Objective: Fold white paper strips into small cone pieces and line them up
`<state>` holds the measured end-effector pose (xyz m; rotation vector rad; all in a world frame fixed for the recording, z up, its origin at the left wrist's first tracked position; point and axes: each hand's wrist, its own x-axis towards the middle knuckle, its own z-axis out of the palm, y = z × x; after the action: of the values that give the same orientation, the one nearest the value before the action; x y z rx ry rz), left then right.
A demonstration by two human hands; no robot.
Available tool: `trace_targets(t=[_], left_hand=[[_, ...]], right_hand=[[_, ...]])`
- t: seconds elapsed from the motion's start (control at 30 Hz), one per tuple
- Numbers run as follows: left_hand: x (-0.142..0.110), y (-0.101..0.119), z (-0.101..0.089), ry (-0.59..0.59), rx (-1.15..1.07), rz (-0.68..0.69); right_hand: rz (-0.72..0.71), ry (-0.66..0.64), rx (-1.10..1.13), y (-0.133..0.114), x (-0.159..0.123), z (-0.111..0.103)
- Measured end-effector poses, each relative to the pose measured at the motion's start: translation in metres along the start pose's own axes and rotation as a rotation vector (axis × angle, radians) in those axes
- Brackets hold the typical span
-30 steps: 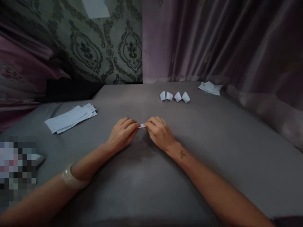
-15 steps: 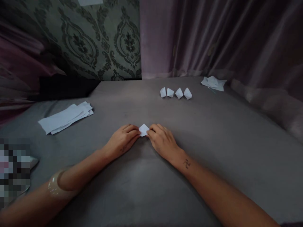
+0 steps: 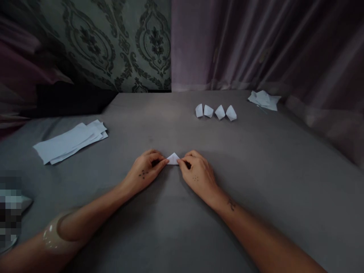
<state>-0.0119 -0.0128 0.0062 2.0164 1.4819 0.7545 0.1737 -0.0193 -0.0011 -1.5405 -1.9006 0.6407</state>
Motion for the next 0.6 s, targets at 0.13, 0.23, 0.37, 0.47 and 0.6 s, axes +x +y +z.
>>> trace_targets(t=[0.13,0.23,0.37,0.47,0.6], left_hand=[[0.003,-0.002,0.003,0.035,-0.017,-0.042],[0.003,-0.004,0.004,0.046,-0.036,-0.054],[0.003,-0.004,0.003,0.044,-0.047,-0.06],[0.003,-0.002,0.003,0.03,-0.051,-0.077],[0.003,-0.001,0.003,0.013,-0.048,-0.092]], right_hand=[[0.062,0.014,-0.008,0.0,0.004,0.003],[0.082,0.001,-0.01,0.0,0.007,0.003],[0.114,-0.007,-0.018,-0.001,0.009,0.003],[0.138,-0.019,-0.014,-0.002,0.011,0.003],[0.154,-0.024,-0.006,-0.002,0.011,0.002]])
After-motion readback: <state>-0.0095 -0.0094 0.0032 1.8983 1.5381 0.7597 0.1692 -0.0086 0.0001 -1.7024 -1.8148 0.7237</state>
